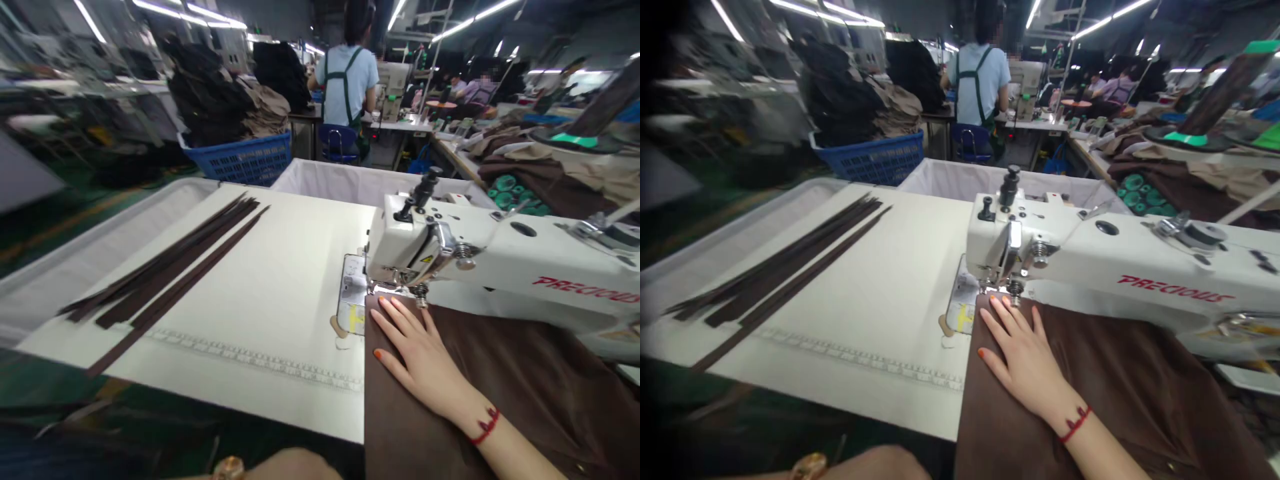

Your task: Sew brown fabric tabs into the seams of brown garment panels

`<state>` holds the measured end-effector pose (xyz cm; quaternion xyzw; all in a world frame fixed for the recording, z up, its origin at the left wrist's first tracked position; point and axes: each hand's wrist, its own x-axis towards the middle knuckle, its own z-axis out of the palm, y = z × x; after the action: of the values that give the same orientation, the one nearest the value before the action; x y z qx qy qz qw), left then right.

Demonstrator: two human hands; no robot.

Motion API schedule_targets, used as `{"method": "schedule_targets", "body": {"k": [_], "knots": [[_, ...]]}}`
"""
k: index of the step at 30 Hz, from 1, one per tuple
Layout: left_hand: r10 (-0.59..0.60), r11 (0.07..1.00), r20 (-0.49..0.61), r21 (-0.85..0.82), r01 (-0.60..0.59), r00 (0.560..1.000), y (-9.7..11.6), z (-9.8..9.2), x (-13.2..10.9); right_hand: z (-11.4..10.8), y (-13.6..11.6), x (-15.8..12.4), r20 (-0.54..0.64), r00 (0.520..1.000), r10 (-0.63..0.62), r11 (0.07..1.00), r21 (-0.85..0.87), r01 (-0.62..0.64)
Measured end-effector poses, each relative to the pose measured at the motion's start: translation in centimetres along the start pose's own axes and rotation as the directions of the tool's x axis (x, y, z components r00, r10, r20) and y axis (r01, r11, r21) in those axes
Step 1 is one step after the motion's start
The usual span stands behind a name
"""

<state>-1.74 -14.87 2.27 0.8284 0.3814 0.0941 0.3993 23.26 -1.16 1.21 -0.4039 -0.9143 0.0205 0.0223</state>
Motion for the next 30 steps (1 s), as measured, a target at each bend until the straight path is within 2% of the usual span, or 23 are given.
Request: {"method": "schedule_targets", "body": {"k": [2, 3, 4, 5, 6, 7, 8, 10, 13, 16, 20, 22, 24, 26, 29, 30], "knots": [[-0.075, 0.991, -0.154, 0.098, 0.090, 0.985, -1.9, -4.0, -1.7, 0.5, 0.3, 0.1, -0.032, 0.999, -0.010, 1.000, -0.018, 0.009], [-0.118, 0.977, -0.244, 0.142, 0.156, 0.962, -3.2, -6.5, -2.6, 0.7, 0.4, 0.1, -0.047, 0.999, -0.015, 1.000, -0.025, 0.014], [-0.172, 0.945, -0.364, 0.202, 0.258, 0.915, -4.8, -9.2, -3.7, 0.9, 0.5, 0.2, -0.059, 0.998, -0.019, 0.999, -0.030, 0.018], [-0.242, 0.819, -0.561, 0.320, 0.477, 0.791, -6.6, -11.8, -4.7, 1.1, 0.6, 0.2, -0.067, 0.997, -0.025, 0.999, -0.035, 0.022], [-0.281, 0.739, -0.656, 0.317, 0.594, 0.701, -8.3, -14.2, -5.8, 1.1, 0.6, 0.2, -0.072, 0.997, -0.028, 0.999, -0.040, 0.026], [-0.308, 0.688, -0.703, 0.300, 0.661, 0.641, -10.0, -16.1, -6.7, 1.2, 0.6, 0.2, -0.074, 0.997, -0.030, 0.999, -0.044, 0.027], [-0.333, 0.646, -0.730, 0.284, 0.708, 0.597, -11.6, -17.6, -7.5, 1.1, 0.6, 0.2, -0.076, 0.997, -0.029, 0.999, -0.047, 0.026], [-0.380, 0.591, -0.746, 0.259, 0.764, 0.546, -14.1, -18.9, -8.5, 1.0, 0.5, 0.1, -0.074, 0.997, -0.023, 0.999, -0.050, 0.020], [-0.428, 0.563, -0.744, 0.225, 0.796, 0.513, -16.1, -18.4, -8.8, 1.0, 0.5, 0.1, -0.077, 0.997, -0.018, 0.999, -0.043, 0.015], [-0.450, 0.583, -0.751, 0.162, 0.796, 0.482, -16.3, -18.3, -8.6, 1.0, 0.5, 0.0, -0.084, 0.996, -0.019, 0.999, -0.037, 0.016], [-0.414, 0.689, -0.792, 0.049, 0.723, 0.449, -14.1, -19.8, -8.2, 0.9, 0.5, 0.0, -0.077, 0.997, -0.011, 1.000, -0.023, 0.009], [-0.385, 0.776, -0.792, 0.001, 0.631, 0.474, -12.0, -19.3, -7.7, 0.8, 0.4, 0.0, -0.066, 0.998, -0.010, 1.000, -0.020, 0.008], [-0.381, 0.854, -0.754, -0.066, 0.516, 0.534, -9.4, -17.0, -6.9, 0.6, 0.3, -0.1, -0.058, 0.998, -0.005, 1.000, -0.018, 0.004], [-0.410, 0.893, -0.686, -0.171, 0.416, 0.601, -6.8, -13.0, -5.9, 0.6, 0.2, -0.1, -0.056, 0.998, 0.000, 1.000, -0.015, -0.001], [-0.472, 0.880, -0.553, -0.342, 0.329, 0.687, -3.3, -5.9, -4.7, 0.5, 0.0, -0.2, -0.050, 0.999, 0.002, 1.000, -0.008, -0.002], [-0.507, 0.837, -0.459, -0.465, 0.289, 0.730, -2.4, -3.8, -4.5, 0.5, 0.0, -0.2, -0.046, 0.999, 0.001, 1.000, -0.005, -0.002]]}}
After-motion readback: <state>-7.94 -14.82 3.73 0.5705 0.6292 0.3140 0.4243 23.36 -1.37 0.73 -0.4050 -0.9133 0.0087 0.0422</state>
